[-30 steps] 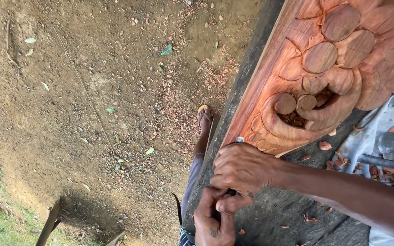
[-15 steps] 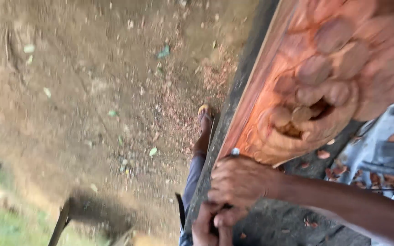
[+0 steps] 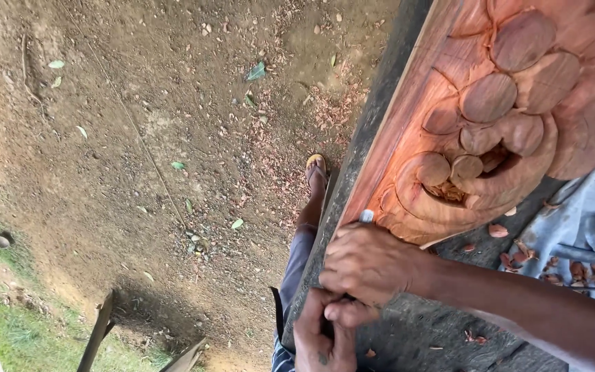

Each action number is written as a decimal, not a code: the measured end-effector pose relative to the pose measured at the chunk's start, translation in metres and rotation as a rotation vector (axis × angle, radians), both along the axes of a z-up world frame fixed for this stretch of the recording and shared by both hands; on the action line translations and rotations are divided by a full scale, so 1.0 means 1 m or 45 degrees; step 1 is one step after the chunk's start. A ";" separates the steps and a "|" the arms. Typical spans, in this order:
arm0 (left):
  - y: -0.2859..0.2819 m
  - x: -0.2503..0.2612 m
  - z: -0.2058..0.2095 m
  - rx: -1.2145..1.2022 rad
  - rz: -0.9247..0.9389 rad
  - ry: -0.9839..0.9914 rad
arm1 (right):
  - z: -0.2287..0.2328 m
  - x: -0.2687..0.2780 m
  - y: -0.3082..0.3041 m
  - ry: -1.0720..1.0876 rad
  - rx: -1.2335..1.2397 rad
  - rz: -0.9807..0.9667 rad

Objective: Wood carving decorative patterns on a wooden panel using a hammer and various chisels.

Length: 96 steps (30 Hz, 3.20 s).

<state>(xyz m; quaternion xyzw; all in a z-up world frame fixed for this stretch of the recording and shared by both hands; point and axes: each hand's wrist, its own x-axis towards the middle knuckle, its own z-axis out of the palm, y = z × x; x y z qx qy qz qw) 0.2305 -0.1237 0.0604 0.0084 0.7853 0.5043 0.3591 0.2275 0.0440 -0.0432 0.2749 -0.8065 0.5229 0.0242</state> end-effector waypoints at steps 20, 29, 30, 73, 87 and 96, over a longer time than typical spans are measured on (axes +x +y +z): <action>-0.014 0.011 -0.014 0.082 -0.022 0.187 | 0.007 -0.002 0.005 -0.039 -0.038 -0.018; 0.003 0.009 0.000 -0.222 -0.003 0.023 | 0.021 -0.009 0.017 -0.151 -0.127 -0.084; 0.000 0.011 -0.002 -0.199 -0.018 -0.022 | 0.018 -0.009 0.017 -0.160 -0.085 0.012; -0.003 0.023 -0.019 -0.471 -0.064 -0.242 | 0.027 -0.015 0.032 -0.125 -0.168 -0.045; 0.025 0.011 -0.003 -0.164 0.041 0.048 | 0.026 -0.011 0.030 -0.182 -0.206 -0.079; 0.019 -0.001 -0.023 0.107 -0.036 0.137 | 0.026 -0.014 0.033 -0.183 -0.168 -0.316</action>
